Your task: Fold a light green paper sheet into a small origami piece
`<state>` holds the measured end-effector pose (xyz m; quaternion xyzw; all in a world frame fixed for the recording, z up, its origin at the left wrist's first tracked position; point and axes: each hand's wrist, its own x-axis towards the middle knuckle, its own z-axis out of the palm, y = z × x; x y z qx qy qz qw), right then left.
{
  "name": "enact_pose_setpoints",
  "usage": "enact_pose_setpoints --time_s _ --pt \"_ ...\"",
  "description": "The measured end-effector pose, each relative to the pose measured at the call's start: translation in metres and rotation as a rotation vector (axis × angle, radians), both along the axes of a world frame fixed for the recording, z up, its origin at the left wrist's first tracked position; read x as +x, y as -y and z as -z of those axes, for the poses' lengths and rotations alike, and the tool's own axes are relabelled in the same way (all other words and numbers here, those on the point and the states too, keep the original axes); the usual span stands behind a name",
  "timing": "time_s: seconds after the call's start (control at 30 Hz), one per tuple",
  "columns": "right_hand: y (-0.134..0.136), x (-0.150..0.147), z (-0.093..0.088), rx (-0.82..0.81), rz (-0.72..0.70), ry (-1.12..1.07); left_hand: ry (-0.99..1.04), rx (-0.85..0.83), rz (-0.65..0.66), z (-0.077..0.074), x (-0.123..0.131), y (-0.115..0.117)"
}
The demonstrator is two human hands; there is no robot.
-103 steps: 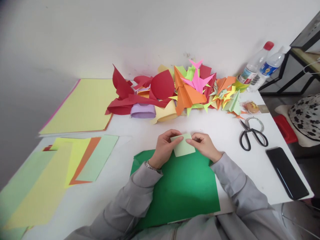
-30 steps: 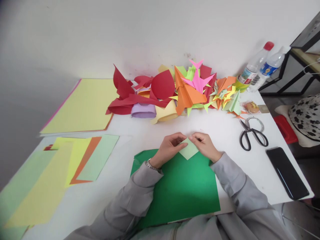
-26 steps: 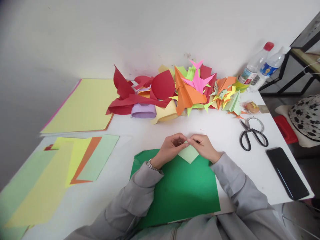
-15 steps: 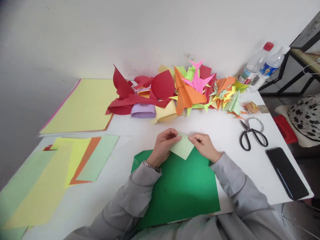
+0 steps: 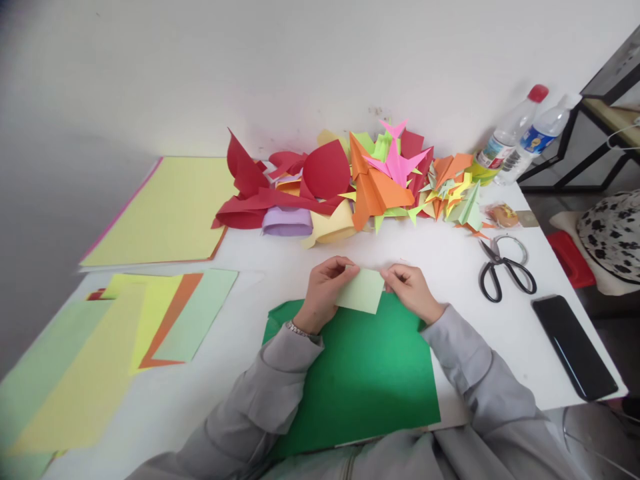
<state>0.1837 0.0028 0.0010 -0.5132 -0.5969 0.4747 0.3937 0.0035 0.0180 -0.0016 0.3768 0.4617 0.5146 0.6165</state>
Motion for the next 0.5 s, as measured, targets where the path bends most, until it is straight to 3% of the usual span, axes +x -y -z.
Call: enact_pose_setpoints --time_s 0.17,0.33,0.5 --pt "-0.001 -0.0001 0.0019 -0.042 0.06 -0.113 0.074 -0.051 -0.09 0.0026 -0.002 -0.0027" --pt "0.001 -0.0021 0.0031 -0.022 -0.04 -0.058 -0.007 0.023 -0.037 0.0014 0.0038 0.0016" --pt "0.0 -0.0009 0.004 -0.037 0.009 -0.066 -0.043 0.102 -0.019 0.0004 0.0067 0.0036"
